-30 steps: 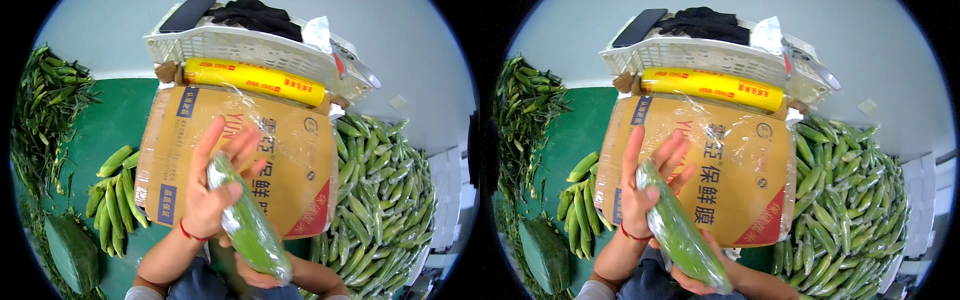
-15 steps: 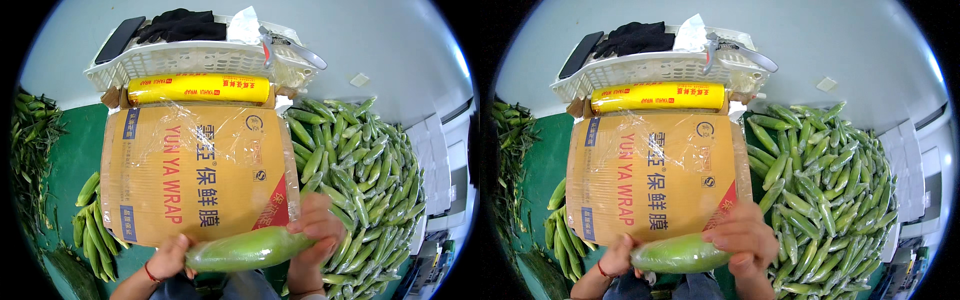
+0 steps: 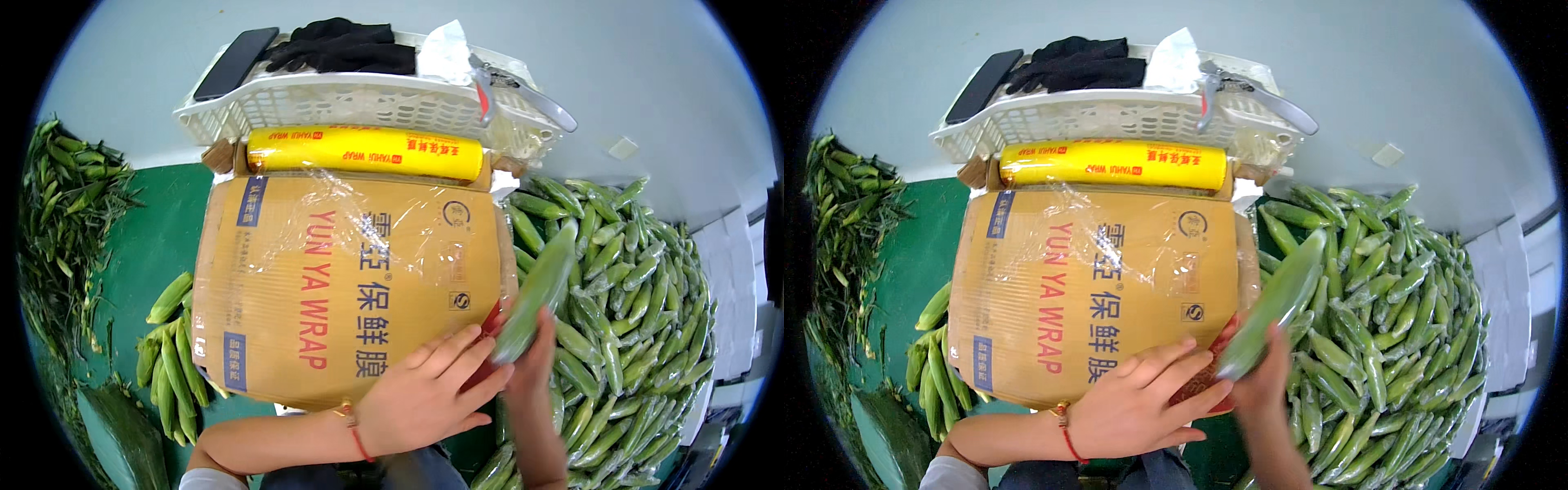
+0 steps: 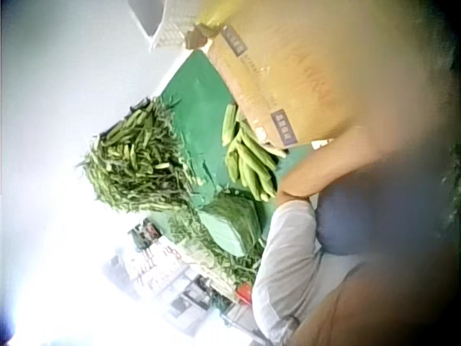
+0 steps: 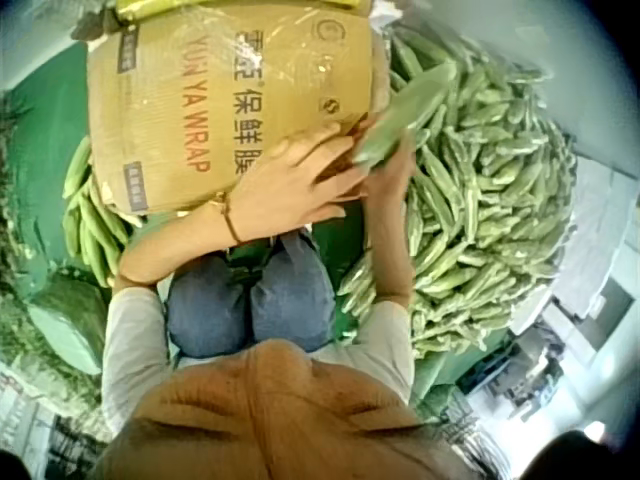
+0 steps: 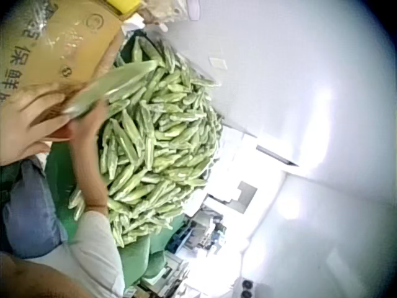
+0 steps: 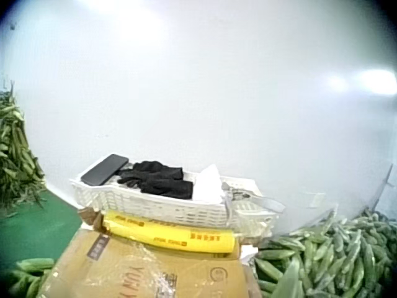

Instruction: The person wraps individual ears of corn in plastic wrap by hand using a dispenser on a table and then sweeps corn husks off the floor with a broom.

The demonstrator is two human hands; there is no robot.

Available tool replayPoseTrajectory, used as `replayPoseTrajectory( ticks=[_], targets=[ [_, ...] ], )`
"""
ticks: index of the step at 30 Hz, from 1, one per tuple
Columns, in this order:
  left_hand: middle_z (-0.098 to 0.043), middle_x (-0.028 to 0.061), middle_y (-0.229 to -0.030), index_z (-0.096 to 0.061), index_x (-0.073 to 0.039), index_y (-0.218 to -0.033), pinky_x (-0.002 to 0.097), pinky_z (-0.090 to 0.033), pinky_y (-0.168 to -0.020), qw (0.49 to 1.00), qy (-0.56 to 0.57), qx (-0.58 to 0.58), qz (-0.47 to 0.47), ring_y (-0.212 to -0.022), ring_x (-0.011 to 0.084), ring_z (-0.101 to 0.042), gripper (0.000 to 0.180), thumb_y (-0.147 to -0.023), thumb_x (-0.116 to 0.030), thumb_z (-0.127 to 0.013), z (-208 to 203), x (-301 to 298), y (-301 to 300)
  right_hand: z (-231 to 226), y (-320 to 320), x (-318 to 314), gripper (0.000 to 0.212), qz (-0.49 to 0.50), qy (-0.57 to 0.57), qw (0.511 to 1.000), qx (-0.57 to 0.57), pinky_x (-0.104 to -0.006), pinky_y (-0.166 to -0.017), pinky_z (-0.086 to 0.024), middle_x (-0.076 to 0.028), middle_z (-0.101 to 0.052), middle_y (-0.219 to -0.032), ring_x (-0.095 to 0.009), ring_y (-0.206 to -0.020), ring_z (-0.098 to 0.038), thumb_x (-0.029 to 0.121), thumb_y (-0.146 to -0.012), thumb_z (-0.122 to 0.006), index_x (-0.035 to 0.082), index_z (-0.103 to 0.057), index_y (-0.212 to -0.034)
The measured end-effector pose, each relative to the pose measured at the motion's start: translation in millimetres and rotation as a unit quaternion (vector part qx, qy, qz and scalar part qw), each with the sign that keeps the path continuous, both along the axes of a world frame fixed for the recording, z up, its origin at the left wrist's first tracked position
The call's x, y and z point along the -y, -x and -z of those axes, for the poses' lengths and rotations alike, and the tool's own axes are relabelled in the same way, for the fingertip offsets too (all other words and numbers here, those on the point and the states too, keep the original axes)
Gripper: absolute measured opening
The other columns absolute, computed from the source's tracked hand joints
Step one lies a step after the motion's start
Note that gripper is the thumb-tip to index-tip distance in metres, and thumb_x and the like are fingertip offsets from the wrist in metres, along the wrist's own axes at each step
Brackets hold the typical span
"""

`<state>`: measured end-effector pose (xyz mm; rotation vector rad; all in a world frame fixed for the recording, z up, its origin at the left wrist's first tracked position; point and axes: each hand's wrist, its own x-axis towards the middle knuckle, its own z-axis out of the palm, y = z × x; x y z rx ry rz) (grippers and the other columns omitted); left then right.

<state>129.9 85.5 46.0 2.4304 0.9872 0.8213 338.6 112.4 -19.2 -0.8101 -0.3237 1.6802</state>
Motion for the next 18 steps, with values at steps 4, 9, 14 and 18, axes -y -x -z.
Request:
replayPoseTrajectory(
  ticks=[4,9,14,18],
  targets=[
    [-0.050,0.0152,-0.126,-0.059,-0.015,-0.122,0.0454,-0.042,-0.097,0.997,-0.017,-0.070,-0.035,-0.120,0.0370,-0.047,0.054,-0.073,-0.031,-0.075,18,7,54,19,-106,-111,0.049,0.258,-0.094,0.718,0.639,-0.0418,-0.102,-0.038,-0.022,-0.044,-0.135,-0.032,-0.121,-0.047,0.025,-0.095,-0.054,-0.002,-0.043,-0.134],
    [-0.043,0.0193,-0.135,-0.052,-0.010,-0.129,0.0506,-0.035,-0.103,0.943,-0.012,-0.159,-0.292,-0.128,0.0418,-0.040,0.063,-0.071,-0.015,-0.075,61,-12,156,-16,9,-53,0.047,-0.093,-0.321,0.420,0.844,-0.0434,-0.105,-0.032,-0.017,-0.043,-0.137,-0.035,-0.122,-0.043,0.019,-0.080,-0.068,0.002,-0.056,-0.123],
    [-0.058,0.0144,-0.108,-0.057,-0.008,-0.100,0.0409,-0.046,-0.086,0.961,-0.084,-0.124,-0.232,-0.105,0.0332,-0.055,0.021,-0.081,-0.009,-0.065,66,-111,217,-5,53,-109,0.023,-0.097,-0.406,0.397,0.818,-0.0443,-0.093,-0.039,-0.013,-0.056,-0.116,-0.033,-0.105,-0.049,0.017,-0.079,-0.067,0.002,-0.062,-0.097],
    [-0.060,0.0126,-0.081,-0.055,-0.002,-0.090,0.0402,-0.048,-0.066,0.959,-0.030,0.011,-0.282,-0.076,0.0301,-0.061,0.010,-0.082,-0.002,-0.062,36,-68,244,2,28,-81,0.013,-0.075,-0.272,0.675,0.682,-0.0354,-0.088,-0.043,-0.010,-0.058,-0.093,-0.023,-0.096,-0.054,0.007,-0.088,-0.058,0.003,-0.058,-0.100]
  ],
)
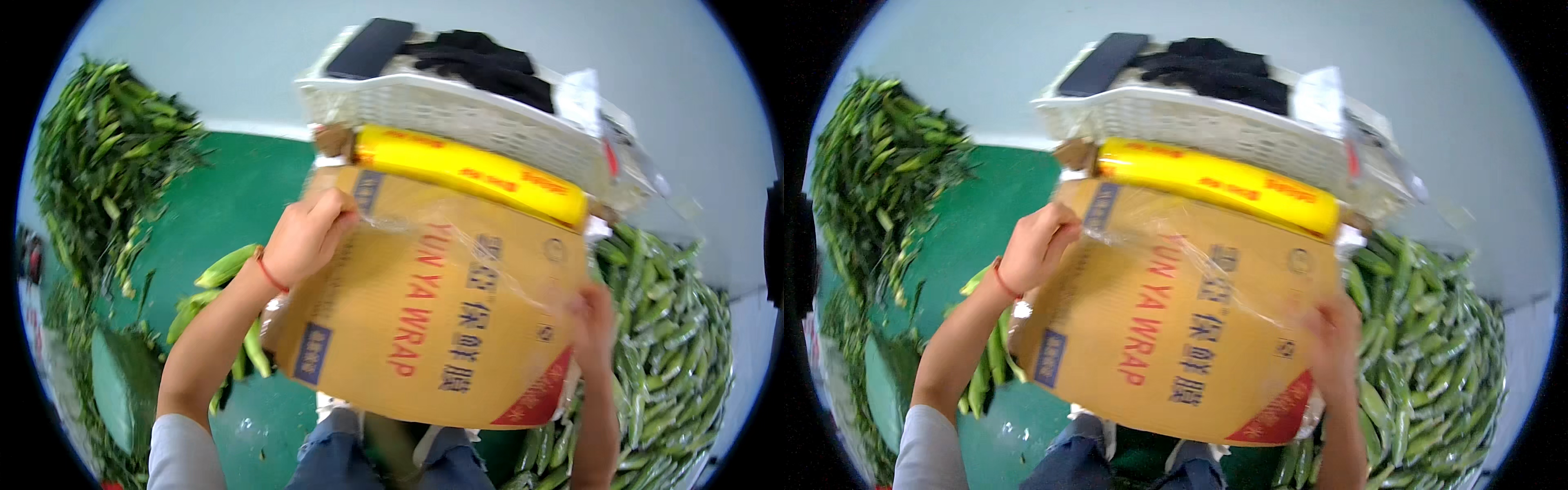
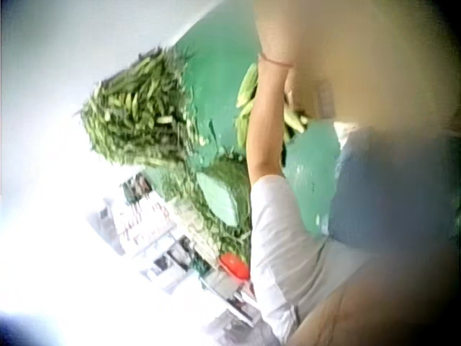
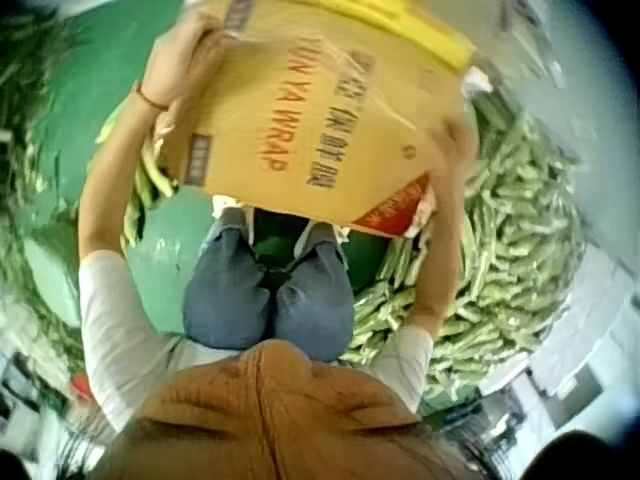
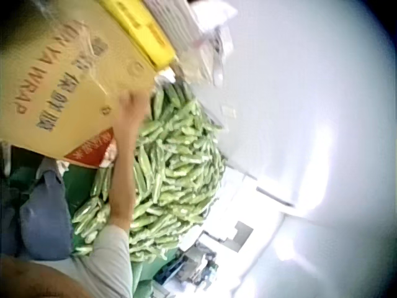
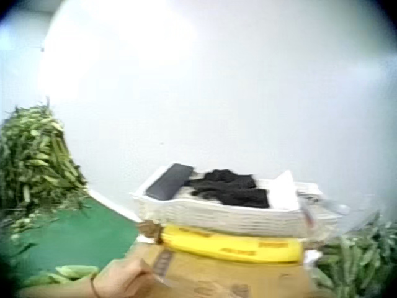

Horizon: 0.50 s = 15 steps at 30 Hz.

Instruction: The person wraps individual ears of corn in plastic wrap by hand using a dispenser on a table and then sweeps corn husks off the floor with a broom.

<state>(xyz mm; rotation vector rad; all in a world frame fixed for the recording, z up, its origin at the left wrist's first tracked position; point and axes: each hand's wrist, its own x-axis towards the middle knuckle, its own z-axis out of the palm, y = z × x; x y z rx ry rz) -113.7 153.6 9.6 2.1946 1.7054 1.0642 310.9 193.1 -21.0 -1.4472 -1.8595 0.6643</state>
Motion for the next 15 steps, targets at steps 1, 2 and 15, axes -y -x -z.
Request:
replayPoseTrajectory(
  ticks=[1,2,15],
  targets=[
    [-0.061,0.0113,-0.079,-0.058,-0.004,-0.088,0.0401,-0.048,-0.060,0.999,-0.010,-0.031,0.011,-0.072,0.0301,-0.060,0.007,-0.082,-0.002,-0.062,-11,23,2,0,-20,22,0.009,0.009,0.059,0.983,-0.173,-0.0306,-0.081,-0.046,-0.007,-0.056,-0.090,-0.015,-0.090,-0.054,0.009,-0.092,-0.056,0.002,-0.054,-0.098],
    [-0.062,0.0095,-0.080,-0.060,-0.007,-0.084,0.0400,-0.047,-0.058,0.991,0.026,-0.123,0.034,-0.070,0.0282,-0.060,0.004,-0.081,-0.004,-0.061,-16,56,9,-28,-20,52,0.008,-0.004,0.048,0.995,-0.082,-0.0285,-0.075,-0.046,-0.006,-0.055,-0.086,-0.013,-0.083,-0.055,0.010,-0.094,-0.053,0.002,-0.052,-0.094],
    [-0.041,0.0224,-0.130,-0.036,-0.002,-0.136,0.0474,-0.039,-0.096,0.744,0.219,0.037,-0.630,-0.114,0.0402,-0.044,0.075,-0.077,-0.028,-0.074,274,265,65,-5,8,147,0.007,-0.047,0.125,0.991,0.025,-0.0257,-0.062,-0.043,-0.007,-0.056,-0.071,-0.013,-0.065,-0.054,0.002,-0.093,-0.048,-0.002,-0.051,-0.089]
  ],
)
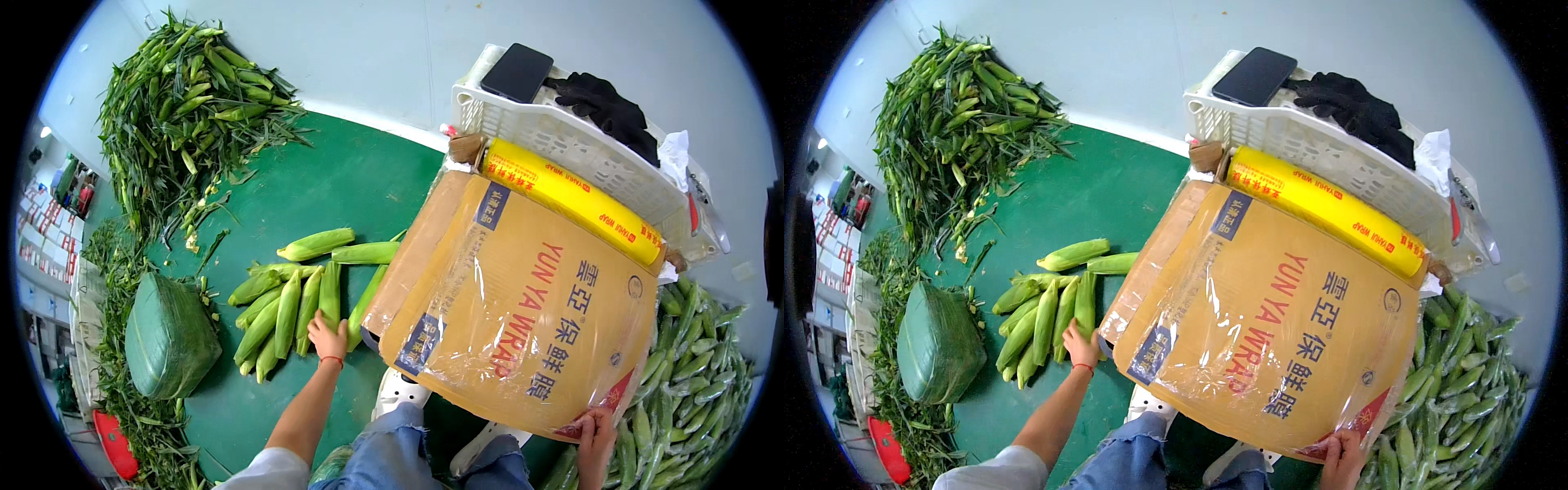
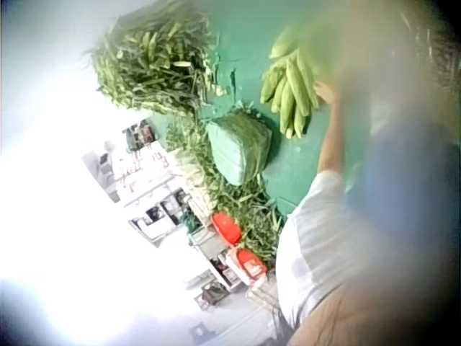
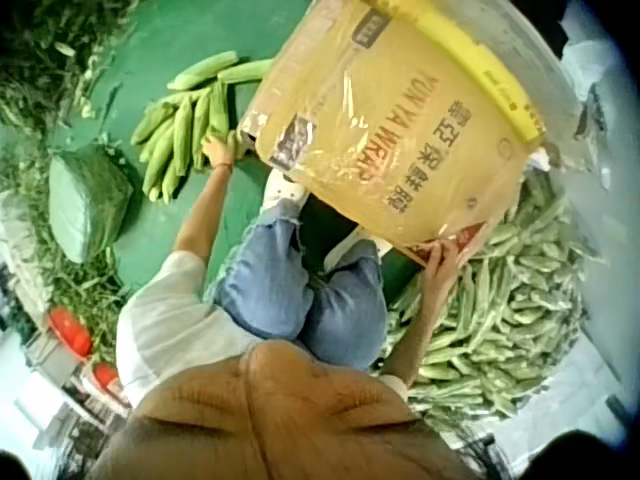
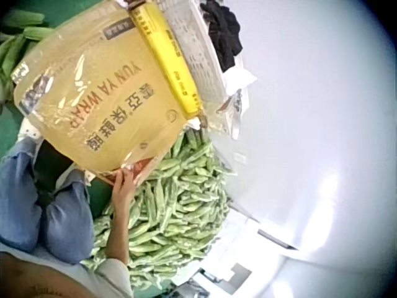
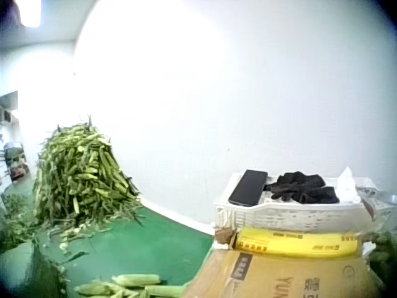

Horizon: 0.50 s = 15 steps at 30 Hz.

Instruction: The person wraps individual ears of corn in plastic wrap by hand using a dispenser on a table and then sweeps corn husks off the floor with a broom.

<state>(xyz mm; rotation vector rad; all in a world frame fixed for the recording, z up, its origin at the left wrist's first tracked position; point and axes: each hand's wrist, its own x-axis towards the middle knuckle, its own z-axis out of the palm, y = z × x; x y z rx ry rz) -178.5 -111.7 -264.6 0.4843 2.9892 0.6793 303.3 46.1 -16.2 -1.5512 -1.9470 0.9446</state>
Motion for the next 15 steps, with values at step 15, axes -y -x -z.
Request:
replayPoseTrajectory(
  ticks=[15],
  targets=[
    [-0.057,0.0118,-0.118,-0.057,-0.015,-0.127,0.0370,-0.048,-0.089,0.709,-0.152,-0.035,0.688,-0.107,0.0281,-0.057,0.060,-0.071,-0.025,-0.075,-300,-142,-138,-11,-2,0,0.005,0.056,0.010,0.987,0.149,-0.0362,-0.062,-0.048,-0.015,-0.064,-0.077,-0.029,-0.069,-0.064,0.004,-0.091,-0.055,0.001,-0.056,-0.094]
  ],
)
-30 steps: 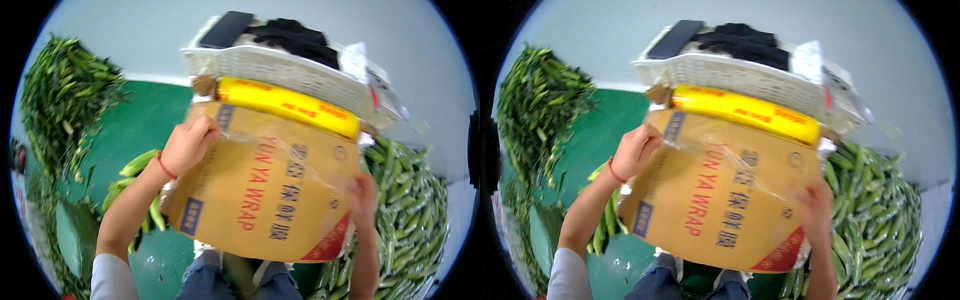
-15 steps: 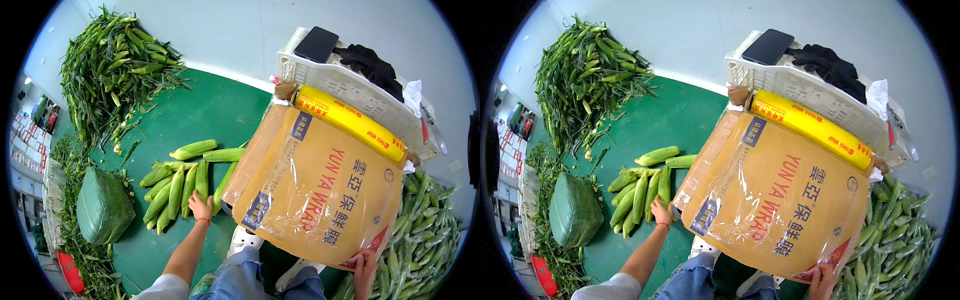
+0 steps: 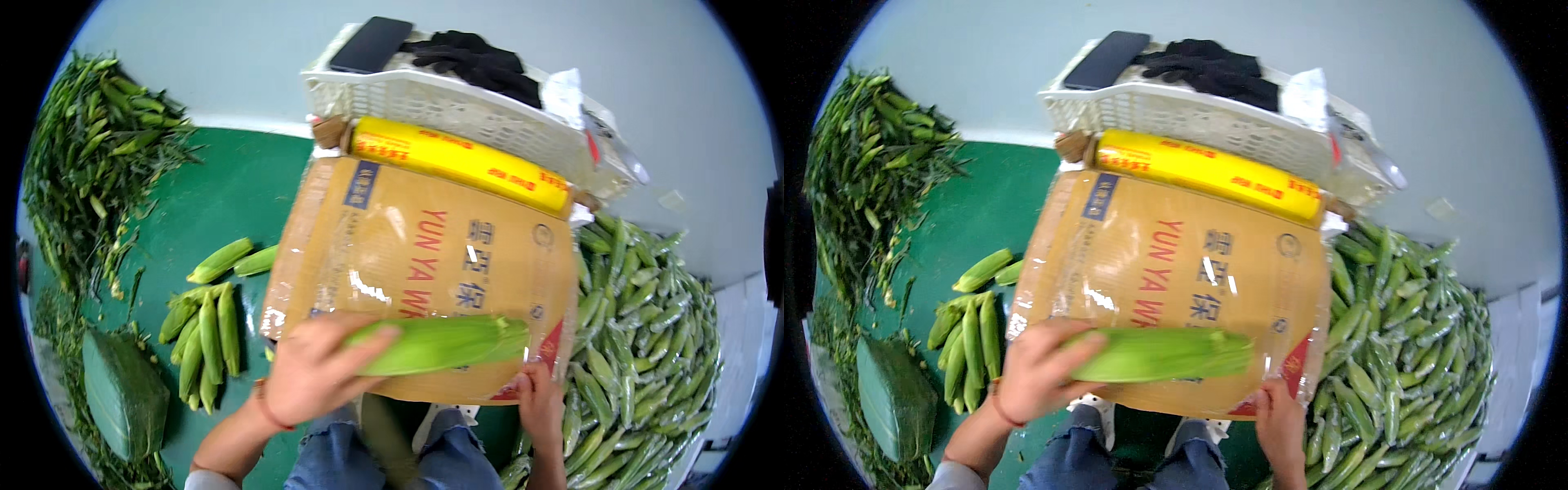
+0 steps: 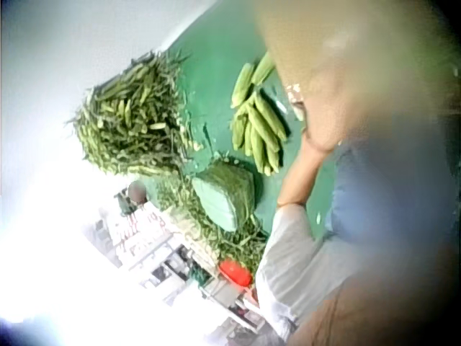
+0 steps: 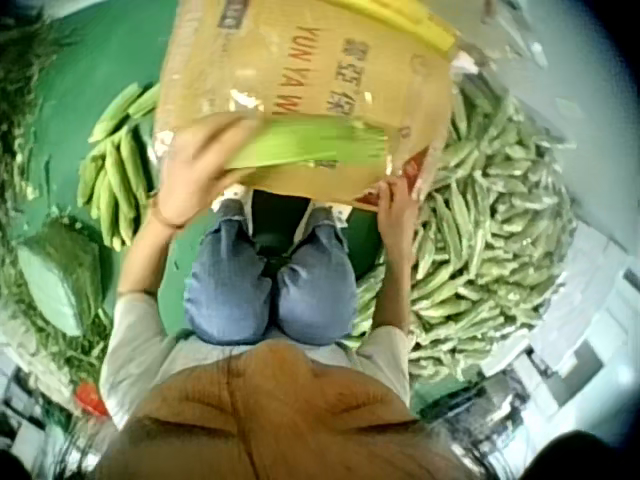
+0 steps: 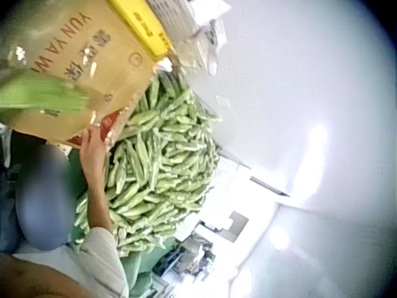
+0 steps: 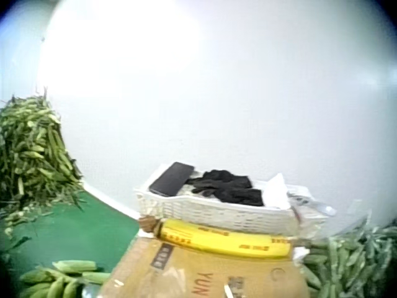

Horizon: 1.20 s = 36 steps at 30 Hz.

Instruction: The person wraps individual ears of corn in plastic wrap by hand using a dispenser on a table and then sweeps corn husks off the floor with a broom.

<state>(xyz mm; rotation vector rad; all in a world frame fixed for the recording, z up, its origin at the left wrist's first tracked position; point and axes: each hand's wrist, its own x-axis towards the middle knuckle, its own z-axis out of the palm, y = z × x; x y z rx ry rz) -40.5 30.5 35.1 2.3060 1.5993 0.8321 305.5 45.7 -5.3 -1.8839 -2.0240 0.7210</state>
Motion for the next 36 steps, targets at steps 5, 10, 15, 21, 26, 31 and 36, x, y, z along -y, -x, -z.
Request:
replayPoseTrajectory(
  ticks=[5,10,15,21,26,31,36],
  targets=[
    [-0.058,0.0133,-0.116,-0.060,-0.012,-0.123,0.0402,-0.049,-0.085,0.989,-0.007,-0.017,0.145,-0.103,0.0309,-0.059,0.055,-0.071,-0.023,-0.076,16,-60,-42,-44,7,3,0.012,0.011,-0.036,0.958,-0.283,-0.0412,-0.077,-0.048,-0.015,-0.065,-0.088,-0.036,-0.083,-0.063,0.009,-0.089,-0.058,0.001,-0.057,-0.098],
    [-0.058,0.0146,-0.118,-0.060,-0.009,-0.116,0.0380,-0.052,-0.081,0.991,-0.062,0.073,0.096,-0.100,0.0314,-0.061,0.048,-0.072,-0.022,-0.075,30,-51,-39,-6,58,-65,0.035,-0.184,-0.245,0.952,0.028,-0.0466,-0.093,-0.039,-0.012,-0.059,-0.109,-0.034,-0.105,-0.053,0.029,-0.083,-0.066,0.009,-0.061,-0.111],
    [-0.067,0.0154,-0.105,-0.064,-0.003,-0.086,0.0296,-0.056,-0.064,0.994,0.010,-0.039,-0.098,-0.076,0.0254,-0.069,0.014,-0.076,-0.009,-0.072,50,29,28,15,69,-103,0.040,-0.213,-0.309,0.926,0.037,-0.0416,-0.077,-0.040,-0.009,-0.057,-0.100,-0.029,-0.091,-0.053,0.044,-0.084,-0.061,0.011,-0.064,-0.106],
    [-0.065,0.0141,-0.075,-0.069,-0.005,-0.081,0.0356,-0.051,-0.073,0.992,0.074,0.097,-0.018,-0.080,0.0269,-0.065,0.008,-0.082,-0.010,-0.064,-11,-147,5,18,62,-131,0.035,-0.247,-0.380,0.891,-0.001,-0.0403,-0.072,-0.043,-0.007,-0.058,-0.093,-0.025,-0.085,-0.055,0.042,-0.080,-0.064,0.010,-0.067,-0.093],
    [-0.064,0.0169,-0.101,-0.061,-0.009,-0.111,0.0449,-0.050,-0.075,0.925,0.305,-0.208,0.092,-0.086,0.0334,-0.064,0.035,-0.087,-0.033,-0.057,2,-128,-59,8,68,-115,0.034,-0.264,-0.162,0.950,0.040,-0.0375,-0.063,-0.049,-0.007,-0.062,-0.083,-0.025,-0.078,-0.061,0.041,-0.083,-0.064,0.007,-0.065,-0.088],
    [-0.040,0.0222,-0.142,-0.045,-0.003,-0.136,0.0554,-0.029,-0.107,0.976,0.127,-0.168,0.055,-0.132,0.0386,-0.039,0.069,-0.085,-0.049,-0.058,3,-16,-65,-20,72,-59,0.046,-0.291,-0.136,0.946,0.045,-0.0349,-0.063,-0.052,-0.009,-0.063,-0.095,-0.025,-0.084,-0.063,0.050,-0.081,-0.065,0.010,-0.062,-0.105],
    [-0.035,0.0249,-0.144,-0.037,0.002,-0.137,0.0476,-0.030,-0.109,0.978,-0.073,-0.189,-0.040,-0.132,0.0390,-0.037,0.075,-0.083,-0.041,-0.064,38,-169,-19,-16,102,-116,0.060,-0.378,-0.414,0.824,0.080,-0.0344,-0.069,-0.051,-0.007,-0.060,-0.099,-0.024,-0.089,-0.062,0.050,-0.072,-0.071,0.013,-0.056,-0.117]
  ],
)
